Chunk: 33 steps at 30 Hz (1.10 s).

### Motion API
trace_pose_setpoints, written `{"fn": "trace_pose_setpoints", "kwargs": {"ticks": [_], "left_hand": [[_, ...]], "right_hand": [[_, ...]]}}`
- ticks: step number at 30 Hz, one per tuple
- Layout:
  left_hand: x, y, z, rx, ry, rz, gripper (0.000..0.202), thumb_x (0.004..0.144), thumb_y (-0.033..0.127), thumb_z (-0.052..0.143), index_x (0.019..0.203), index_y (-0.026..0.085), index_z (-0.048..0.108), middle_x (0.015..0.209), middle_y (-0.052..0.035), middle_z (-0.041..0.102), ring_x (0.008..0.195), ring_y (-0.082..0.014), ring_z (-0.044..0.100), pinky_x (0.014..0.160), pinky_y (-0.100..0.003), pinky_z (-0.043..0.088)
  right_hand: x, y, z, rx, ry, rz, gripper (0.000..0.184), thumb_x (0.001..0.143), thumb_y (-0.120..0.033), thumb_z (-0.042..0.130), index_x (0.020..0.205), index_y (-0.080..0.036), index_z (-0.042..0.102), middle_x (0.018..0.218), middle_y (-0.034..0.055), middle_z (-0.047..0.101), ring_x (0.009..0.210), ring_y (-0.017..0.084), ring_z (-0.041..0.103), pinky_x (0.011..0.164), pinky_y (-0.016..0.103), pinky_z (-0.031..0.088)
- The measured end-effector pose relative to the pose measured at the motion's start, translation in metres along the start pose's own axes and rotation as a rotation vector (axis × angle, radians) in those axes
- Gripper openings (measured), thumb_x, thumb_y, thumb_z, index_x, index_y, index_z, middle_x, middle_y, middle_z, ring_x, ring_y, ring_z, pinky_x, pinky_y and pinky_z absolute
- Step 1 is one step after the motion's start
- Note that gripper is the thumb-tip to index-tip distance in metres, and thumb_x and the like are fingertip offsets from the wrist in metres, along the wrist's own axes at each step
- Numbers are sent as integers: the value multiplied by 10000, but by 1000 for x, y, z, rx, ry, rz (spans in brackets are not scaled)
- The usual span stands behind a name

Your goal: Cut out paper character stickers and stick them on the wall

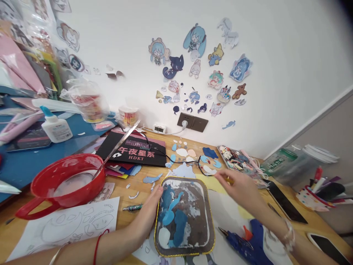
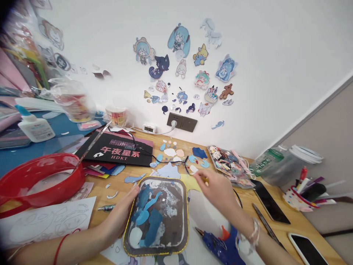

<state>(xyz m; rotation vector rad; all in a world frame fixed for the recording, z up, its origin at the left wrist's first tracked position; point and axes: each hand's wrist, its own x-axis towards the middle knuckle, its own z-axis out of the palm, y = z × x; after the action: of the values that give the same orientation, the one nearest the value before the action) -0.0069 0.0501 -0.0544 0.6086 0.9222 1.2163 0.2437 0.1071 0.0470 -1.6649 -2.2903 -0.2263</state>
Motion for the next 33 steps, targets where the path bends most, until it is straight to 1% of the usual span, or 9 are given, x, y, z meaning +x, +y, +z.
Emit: {"fn": "trace_pose_setpoints", "kwargs": {"ticks": [1, 2, 4, 8, 13, 17, 24, 29, 33], "left_hand": [[0, -1, -1, -2, 8, -12, 505, 820, 490, 519, 1240, 214, 478, 1364, -35, 389, 1321, -237, 214, 1110, -436, 134], [1, -2, -1, -3, 17, -25, 510, 816, 492, 522, 1241, 212, 478, 1367, -34, 382, 1323, -240, 204, 1108, -441, 138], [2, -4, -3, -7, 30, -49, 522, 810, 502, 524, 1238, 207, 481, 1368, -37, 379, 1325, -250, 195, 1104, -455, 147], [5, -8, -4, -19, 49, -68, 523, 803, 513, 523, 1233, 220, 485, 1366, -33, 384, 1320, -256, 204, 1099, -468, 165], [8, -10, -6, -34, 66, -86, 508, 789, 506, 545, 1212, 228, 508, 1375, -27, 367, 1328, -250, 161, 1106, -472, 127], [10, -12, -6, -49, 69, -104, 473, 782, 504, 552, 1175, 241, 541, 1372, -8, 371, 1332, -231, 135, 1112, -446, 126], [8, -8, -1, -93, 14, -118, 476, 821, 492, 506, 1228, 246, 483, 1400, 21, 327, 1326, -208, 205, 1112, -416, 155], [8, -9, -2, -87, -4, -81, 476, 819, 477, 524, 1234, 248, 480, 1393, 20, 344, 1325, -206, 210, 1116, -399, 141], [9, -12, -6, -64, 34, -81, 502, 802, 492, 540, 1232, 236, 490, 1391, -9, 344, 1325, -232, 200, 1113, -424, 131]], "right_hand": [[12, 9, 1, -22, -52, 129, 255, 852, -402, 456, 827, -243, 654, 783, -7, 685, 694, 142, 620, 562, 223, 381], [26, 19, 3, -48, -68, 198, 270, 850, -405, 450, 840, -237, 662, 766, 4, 686, 683, 155, 620, 532, 231, 376], [53, 37, 14, -77, -97, 255, 279, 863, -388, 437, 882, -223, 662, 791, 19, 684, 722, 164, 622, 538, 235, 395], [99, 57, 45, -163, -174, 324, 279, 888, -375, 448, 950, -155, 608, 864, 39, 638, 763, 143, 599, 686, 301, 477], [129, 57, 76, -258, -240, 293, 265, 879, -339, 489, 1039, -139, 557, 1026, 66, 583, 885, 160, 576, 779, 362, 485], [136, 56, 85, -277, -300, 230, 272, 876, -331, 496, 1061, -139, 547, 1040, 66, 577, 891, 164, 576, 777, 367, 487], [133, 59, 80, -250, -304, 162, 263, 878, -332, 492, 1052, -145, 551, 1031, 61, 580, 884, 161, 576, 772, 361, 488], [130, 53, 68, -182, -188, 110, 255, 881, -346, 481, 980, -130, 574, 918, 46, 609, 798, 143, 589, 728, 337, 486], [101, 30, 43, -69, -26, -35, 267, 903, -343, 410, 967, -162, 596, 888, 59, 655, 820, 152, 602, 718, 261, 446]]}}
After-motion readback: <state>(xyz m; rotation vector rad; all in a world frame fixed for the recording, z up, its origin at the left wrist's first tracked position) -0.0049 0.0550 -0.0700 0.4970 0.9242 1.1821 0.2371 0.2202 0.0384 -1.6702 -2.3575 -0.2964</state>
